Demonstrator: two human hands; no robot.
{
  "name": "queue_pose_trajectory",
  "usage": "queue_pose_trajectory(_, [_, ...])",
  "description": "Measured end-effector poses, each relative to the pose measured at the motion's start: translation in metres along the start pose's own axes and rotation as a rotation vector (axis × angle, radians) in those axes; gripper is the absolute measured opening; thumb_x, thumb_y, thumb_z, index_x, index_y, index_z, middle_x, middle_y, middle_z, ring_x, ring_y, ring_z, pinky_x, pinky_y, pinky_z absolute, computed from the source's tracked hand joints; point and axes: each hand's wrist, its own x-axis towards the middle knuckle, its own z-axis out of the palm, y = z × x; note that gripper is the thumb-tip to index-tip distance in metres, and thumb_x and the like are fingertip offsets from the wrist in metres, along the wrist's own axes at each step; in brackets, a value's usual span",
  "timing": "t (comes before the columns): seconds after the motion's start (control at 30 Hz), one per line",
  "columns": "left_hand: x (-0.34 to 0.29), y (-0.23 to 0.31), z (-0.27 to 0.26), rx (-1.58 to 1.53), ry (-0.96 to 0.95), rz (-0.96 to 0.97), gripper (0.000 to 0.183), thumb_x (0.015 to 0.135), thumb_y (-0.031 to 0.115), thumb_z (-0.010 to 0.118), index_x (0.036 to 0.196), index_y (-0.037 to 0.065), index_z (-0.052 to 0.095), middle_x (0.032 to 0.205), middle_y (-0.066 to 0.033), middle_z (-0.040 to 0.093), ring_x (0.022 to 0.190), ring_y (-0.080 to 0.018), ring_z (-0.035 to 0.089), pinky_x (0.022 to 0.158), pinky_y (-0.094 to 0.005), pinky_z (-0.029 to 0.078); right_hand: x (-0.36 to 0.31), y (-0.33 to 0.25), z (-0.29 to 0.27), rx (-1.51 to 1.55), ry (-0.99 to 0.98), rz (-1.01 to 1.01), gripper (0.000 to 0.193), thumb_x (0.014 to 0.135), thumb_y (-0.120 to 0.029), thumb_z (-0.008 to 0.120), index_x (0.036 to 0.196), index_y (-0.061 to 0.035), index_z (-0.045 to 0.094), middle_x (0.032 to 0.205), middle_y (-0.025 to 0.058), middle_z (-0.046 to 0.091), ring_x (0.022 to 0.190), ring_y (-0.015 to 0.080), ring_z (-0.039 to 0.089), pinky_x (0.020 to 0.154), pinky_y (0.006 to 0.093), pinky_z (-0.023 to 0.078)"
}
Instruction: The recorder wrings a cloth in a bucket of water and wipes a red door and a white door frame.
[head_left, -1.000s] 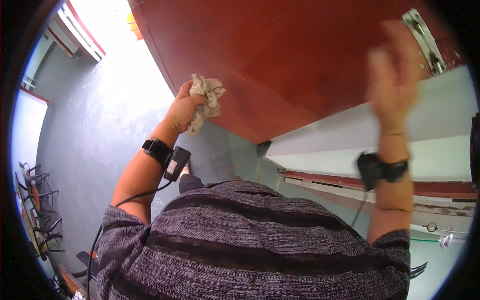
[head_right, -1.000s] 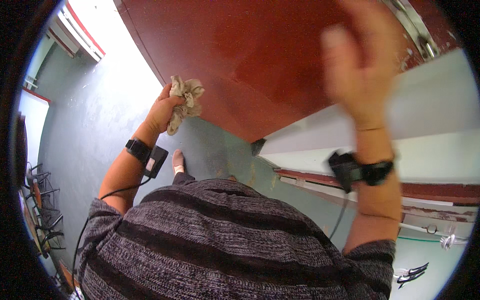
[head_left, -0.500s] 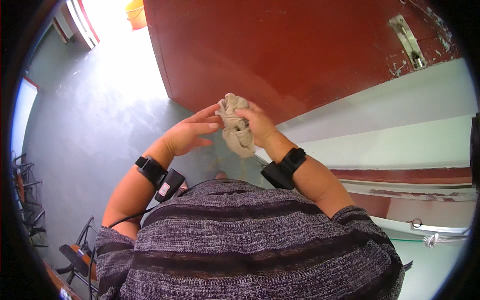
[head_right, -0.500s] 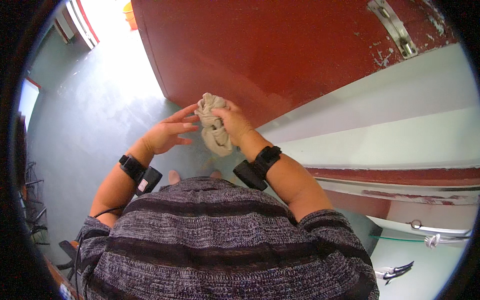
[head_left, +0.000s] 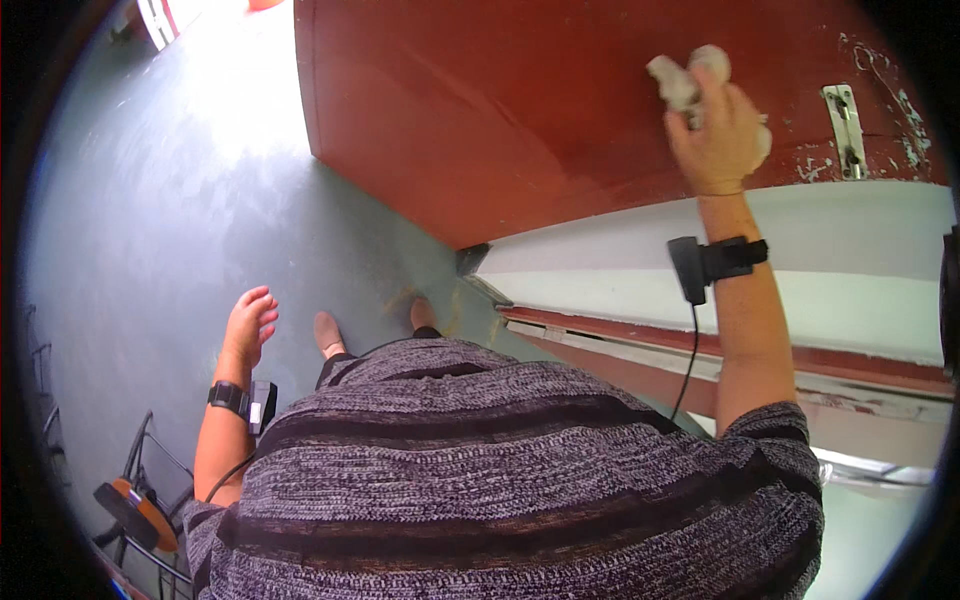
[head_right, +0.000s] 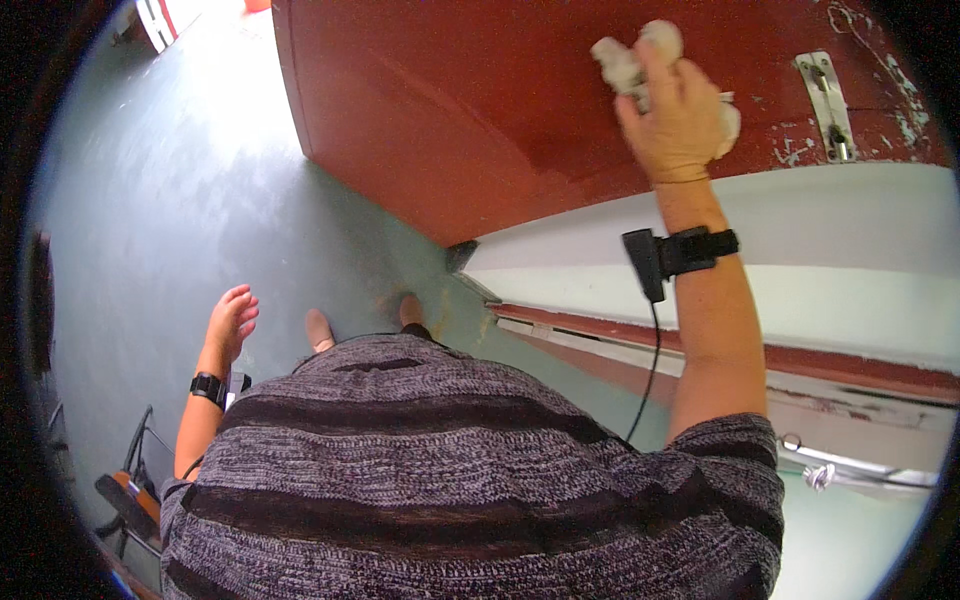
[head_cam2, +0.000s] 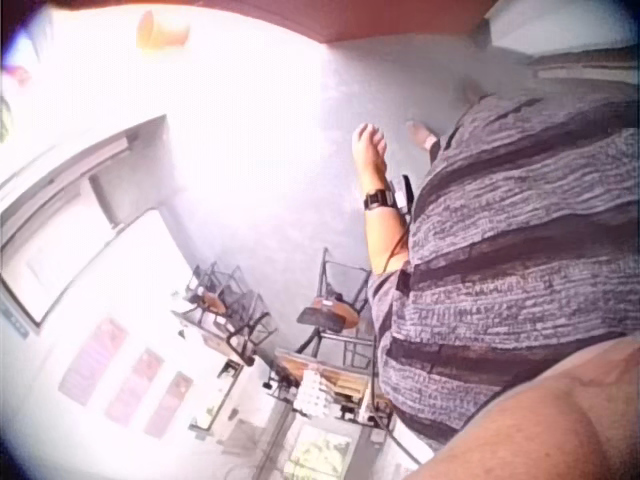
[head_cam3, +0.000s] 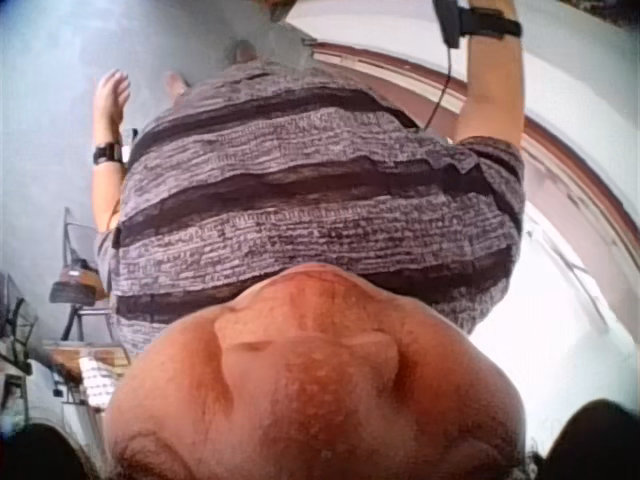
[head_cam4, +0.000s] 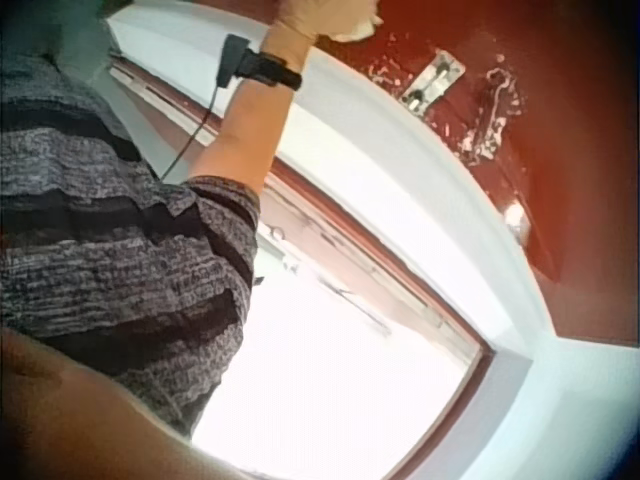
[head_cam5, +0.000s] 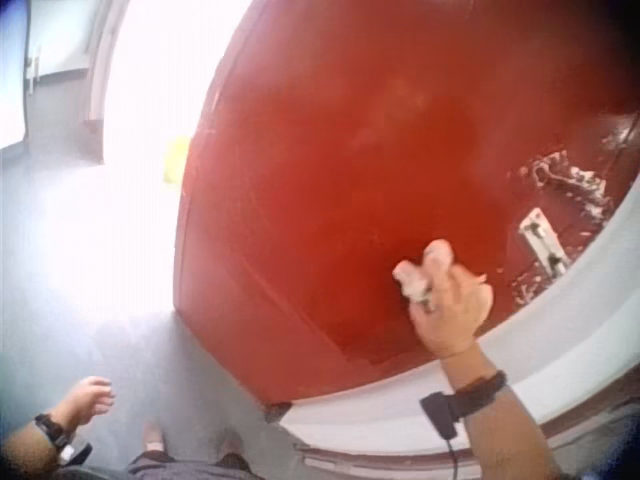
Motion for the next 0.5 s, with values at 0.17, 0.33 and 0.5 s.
queue_pose_trajectory(0.17, [-0.015, -0.042, -0.028, -0.019, 0.128, -0.102, 0.038, 0.081, 0.027, 0.058, 0.116, 0.014, 0.051, 0.097, -0.0001, 0.058, 0.08, -0.01, 0.054, 0.067, -0.0268, 0.042, -0.062, -0.077, 0.023, 0.175, -0.49, -0.216, 0.026, 0.071, -0.012, 0.061, 0.097, -0.0134, 0.057, 0.076, 0.0085, 0.057, 0.074, 0.03, 0.056, 0.062, 0.0448, 0.044])
queue_pose_trajectory(0.33, [-0.029, -0.072, -0.047, -0.052, 0.231, -0.137, 0.038, 0.08, 0.025, 0.059, 0.115, 0.012, 0.051, 0.095, -0.0007, 0.059, 0.078, -0.01, 0.054, 0.066, -0.0271, 0.042, -0.193, -0.144, 0.059, 0.288, -0.907, -0.392, 0.027, 0.076, -0.01, 0.053, 0.102, -0.0144, 0.056, 0.105, 0.0046, 0.054, 0.092, 0.0247, 0.053, 0.073, 0.0393, 0.047])
queue_pose_trajectory(0.5, [-0.051, -0.084, -0.026, -0.038, 0.169, -0.174, 0.038, 0.079, 0.022, 0.06, 0.114, 0.011, 0.051, 0.09, 0.0004, 0.059, 0.075, -0.0094, 0.054, 0.063, -0.026, 0.042, -0.136, -0.144, 0.034, 0.389, -1.008, -0.273, 0.037, 0.072, -0.005, 0.057, 0.107, -0.0158, 0.055, 0.105, 0.0067, 0.051, 0.094, 0.0273, 0.05, 0.077, 0.0376, 0.046])
